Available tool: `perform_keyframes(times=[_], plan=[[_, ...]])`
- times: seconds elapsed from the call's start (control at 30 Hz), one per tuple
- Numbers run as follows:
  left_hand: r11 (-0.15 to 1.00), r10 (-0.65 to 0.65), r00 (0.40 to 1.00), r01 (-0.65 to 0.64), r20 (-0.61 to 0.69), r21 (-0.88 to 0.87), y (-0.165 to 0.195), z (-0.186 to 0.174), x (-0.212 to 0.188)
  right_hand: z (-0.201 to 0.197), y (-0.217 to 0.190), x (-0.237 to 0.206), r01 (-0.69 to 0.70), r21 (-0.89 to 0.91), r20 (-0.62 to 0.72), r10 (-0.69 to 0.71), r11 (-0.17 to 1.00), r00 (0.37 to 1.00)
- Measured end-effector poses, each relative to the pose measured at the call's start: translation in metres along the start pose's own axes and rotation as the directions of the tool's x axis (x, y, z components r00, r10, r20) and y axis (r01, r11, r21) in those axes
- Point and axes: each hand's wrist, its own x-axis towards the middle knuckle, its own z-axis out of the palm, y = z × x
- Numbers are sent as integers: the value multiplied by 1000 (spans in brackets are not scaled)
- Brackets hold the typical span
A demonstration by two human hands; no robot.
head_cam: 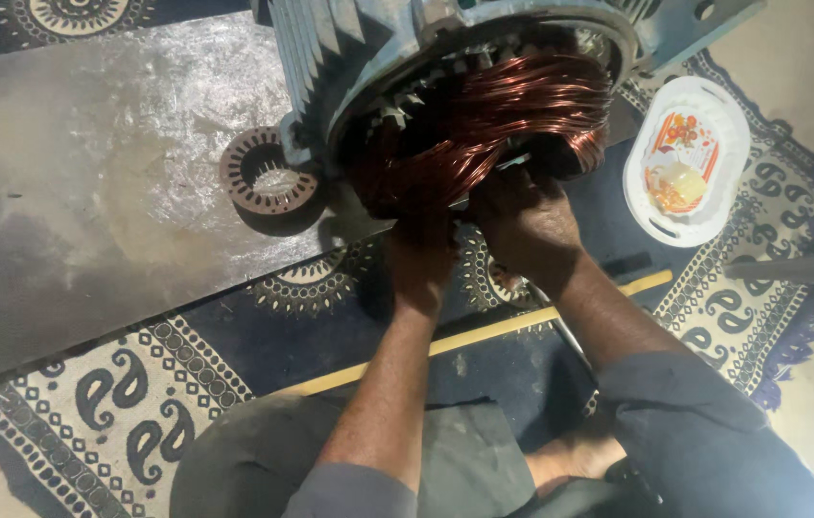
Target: The person sits on the floor and works on the copper coil windings of a disassembled electric motor stator. They use a long wooden stick to press and shape the coils inside the stator slots, then set the stick down and adjust and press the windings by hand, repositioning coils around the stator.
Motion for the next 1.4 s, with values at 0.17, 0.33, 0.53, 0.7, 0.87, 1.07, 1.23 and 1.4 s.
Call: perform_keyframes(times=[0.17,0.33,0.53,0.7,0.87,1.07,1.23,1.4], plan=[[936,155,988,-153,-19,-316,-6,6,-8,6,-6,-10,-7,-52,-107,1,999,994],[989,134,990,-131,53,-66,8,-3,-6,-4,-9,-9,-31,-50,-91,27,998,995],[964,-32,999,28,-13,-263,26,-14,-17,-12,-22,-13,-167,177,84,154,970,984],[981,-155,987,149,-41,-122,20,-16,-2,1,-29,-12,-184,63,87,178,981,980],[806,24,998,15,58,-591,7,-16,5,14,-33,-4,-169,118,99,158,979,983],[975,150,970,-178,-189,-136,-6,-8,-8,28,-33,-5,-144,190,2,146,971,989],[974,196,958,-215,-210,-71,-6,-12,-4,35,-32,-5,-90,136,-116,106,987,987],[953,27,995,-56,-100,-299,-1,-14,-4,31,-36,-4,-210,127,72,202,969,977]])
